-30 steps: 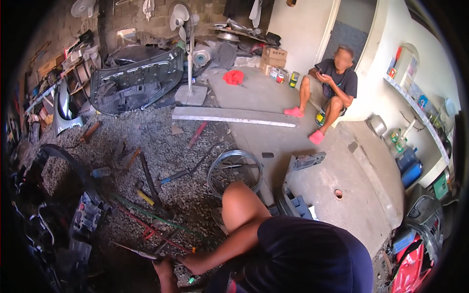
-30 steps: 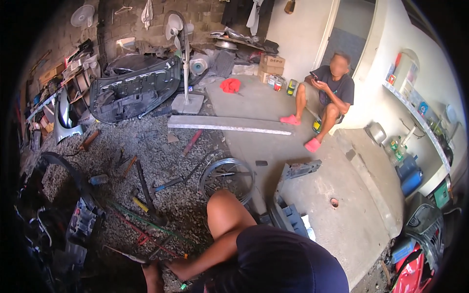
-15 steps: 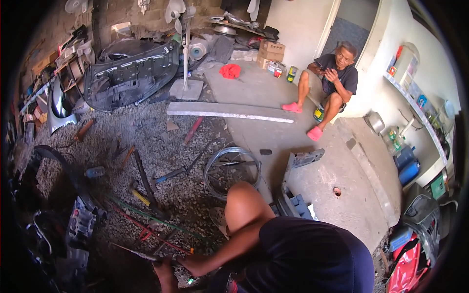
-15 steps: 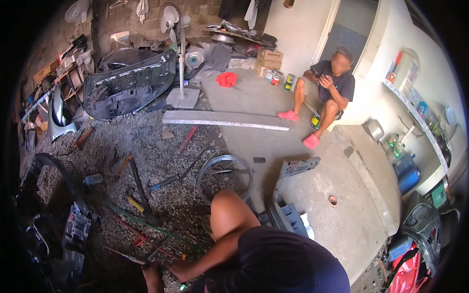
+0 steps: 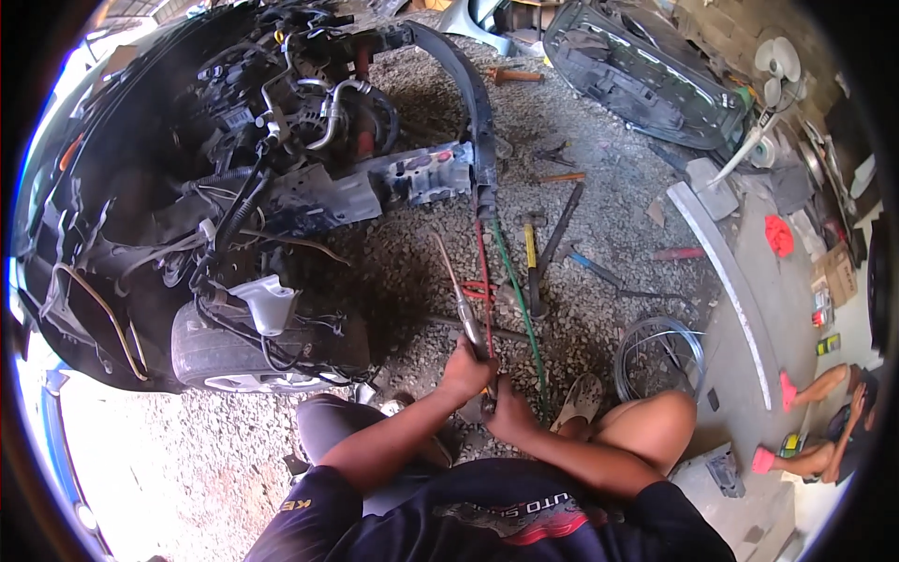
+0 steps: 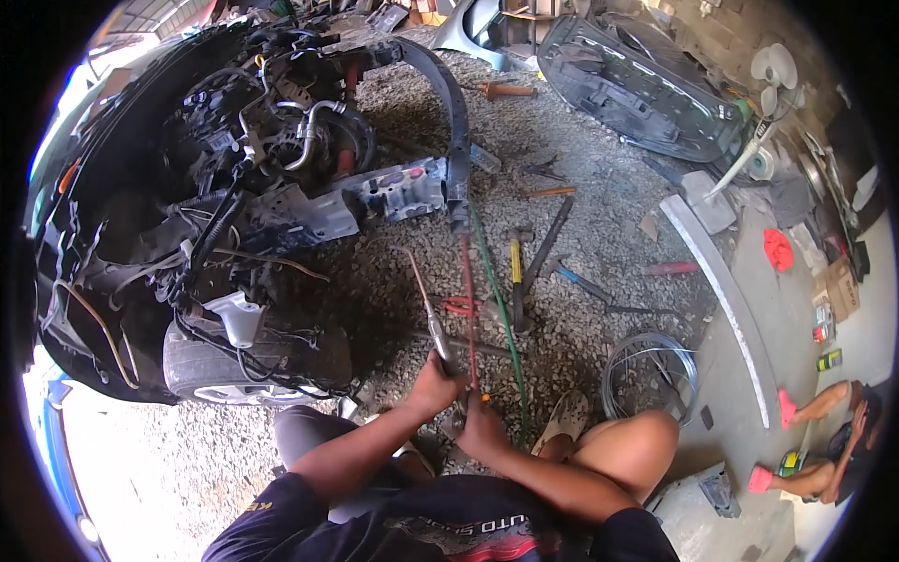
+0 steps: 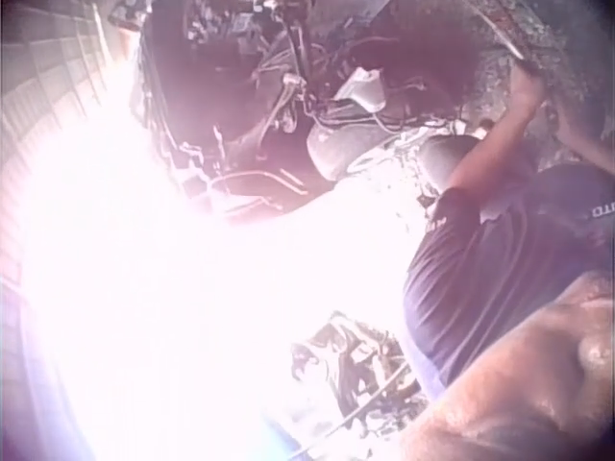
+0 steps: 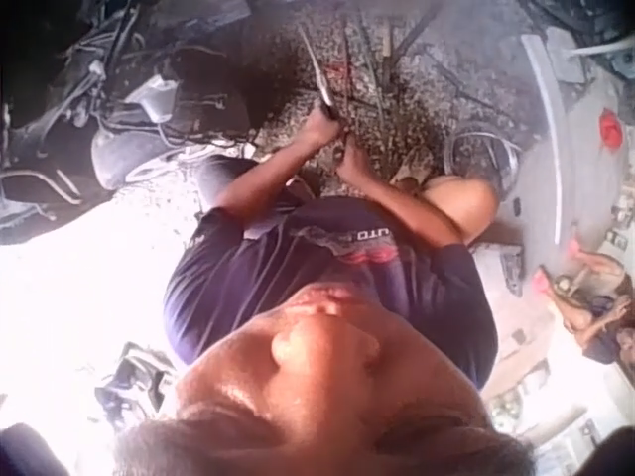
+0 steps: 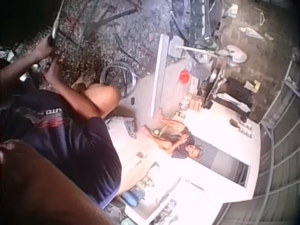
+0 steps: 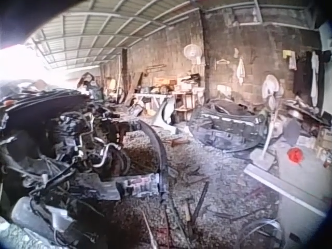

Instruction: Repairing a damaged car frame using a blowtorch and a hammer.

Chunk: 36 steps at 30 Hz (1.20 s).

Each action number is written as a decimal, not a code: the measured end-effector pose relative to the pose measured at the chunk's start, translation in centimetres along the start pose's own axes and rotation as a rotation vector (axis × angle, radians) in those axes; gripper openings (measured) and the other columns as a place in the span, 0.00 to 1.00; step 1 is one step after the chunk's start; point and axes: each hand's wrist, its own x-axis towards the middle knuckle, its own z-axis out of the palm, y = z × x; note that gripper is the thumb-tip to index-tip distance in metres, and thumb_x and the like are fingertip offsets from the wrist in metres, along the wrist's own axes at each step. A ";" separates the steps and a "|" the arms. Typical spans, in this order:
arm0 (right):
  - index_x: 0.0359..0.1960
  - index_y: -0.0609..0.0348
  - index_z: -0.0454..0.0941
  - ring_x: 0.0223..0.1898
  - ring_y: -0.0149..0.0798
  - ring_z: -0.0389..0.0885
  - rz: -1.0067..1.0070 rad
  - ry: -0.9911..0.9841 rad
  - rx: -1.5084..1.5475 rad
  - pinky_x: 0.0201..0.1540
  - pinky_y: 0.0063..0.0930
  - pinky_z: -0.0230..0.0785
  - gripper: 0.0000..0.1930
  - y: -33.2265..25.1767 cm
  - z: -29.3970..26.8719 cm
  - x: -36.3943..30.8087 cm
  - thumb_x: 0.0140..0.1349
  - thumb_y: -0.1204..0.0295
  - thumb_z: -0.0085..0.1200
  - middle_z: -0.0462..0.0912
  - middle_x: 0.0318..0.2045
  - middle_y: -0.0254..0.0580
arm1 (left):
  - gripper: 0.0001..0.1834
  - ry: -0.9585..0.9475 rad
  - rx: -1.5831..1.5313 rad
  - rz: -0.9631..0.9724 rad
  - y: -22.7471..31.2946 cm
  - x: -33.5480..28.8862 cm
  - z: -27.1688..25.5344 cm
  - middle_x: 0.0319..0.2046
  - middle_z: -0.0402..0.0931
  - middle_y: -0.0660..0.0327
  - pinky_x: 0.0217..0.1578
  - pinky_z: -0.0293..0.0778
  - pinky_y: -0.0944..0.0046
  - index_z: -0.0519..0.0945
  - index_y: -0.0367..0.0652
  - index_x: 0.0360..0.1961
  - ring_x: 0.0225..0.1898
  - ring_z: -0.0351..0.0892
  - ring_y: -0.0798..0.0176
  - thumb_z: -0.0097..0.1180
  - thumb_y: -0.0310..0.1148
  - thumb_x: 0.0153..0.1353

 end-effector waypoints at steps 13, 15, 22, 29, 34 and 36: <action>0.61 0.66 0.60 0.34 0.71 0.87 -0.071 0.218 -0.109 0.36 0.64 0.79 0.35 -4.5 0.9 6.2 0.58 0.71 0.70 0.85 0.32 0.66 | 0.29 0.151 -0.180 0.360 3.9 3.1 -5.6 0.39 0.86 0.40 0.46 0.81 0.45 0.72 0.36 0.55 0.43 0.88 0.35 0.70 0.35 0.57; 0.61 0.67 0.60 0.33 0.71 0.87 -0.051 0.236 -0.142 0.36 0.63 0.80 0.35 -4.9 1.2 6.7 0.58 0.71 0.69 0.85 0.31 0.65 | 0.29 0.165 -0.178 0.309 3.9 3.6 -5.7 0.40 0.85 0.39 0.47 0.80 0.44 0.72 0.35 0.54 0.44 0.88 0.35 0.70 0.35 0.56; 0.65 0.72 0.58 0.35 0.70 0.88 -0.008 0.159 -0.159 0.37 0.63 0.80 0.39 -5.2 1.1 7.4 0.58 0.71 0.69 0.86 0.33 0.68 | 0.28 0.164 -0.142 0.262 4.1 4.4 -6.3 0.41 0.86 0.38 0.49 0.80 0.44 0.72 0.33 0.52 0.45 0.88 0.34 0.70 0.36 0.55; 0.64 0.70 0.59 0.36 0.73 0.87 -0.031 0.292 -0.118 0.37 0.63 0.79 0.38 -4.6 1.6 7.2 0.59 0.71 0.70 0.85 0.33 0.68 | 0.26 0.131 -0.140 0.302 4.9 4.2 -5.5 0.38 0.85 0.36 0.48 0.80 0.42 0.72 0.32 0.51 0.43 0.87 0.31 0.66 0.36 0.57; 0.62 0.69 0.60 0.35 0.74 0.86 -0.019 0.294 -0.073 0.37 0.64 0.79 0.36 -4.5 1.1 7.3 0.58 0.71 0.70 0.85 0.33 0.69 | 0.26 0.098 -0.129 0.311 5.3 4.9 -5.2 0.40 0.85 0.34 0.49 0.80 0.41 0.72 0.32 0.52 0.45 0.86 0.30 0.65 0.36 0.58; 0.60 0.67 0.61 0.35 0.74 0.86 -0.039 0.308 -0.038 0.37 0.63 0.79 0.33 -4.7 0.6 7.2 0.60 0.70 0.69 0.85 0.32 0.68 | 0.27 0.104 -0.144 0.320 5.5 5.0 -4.8 0.40 0.85 0.33 0.50 0.79 0.40 0.72 0.31 0.53 0.46 0.86 0.29 0.65 0.36 0.58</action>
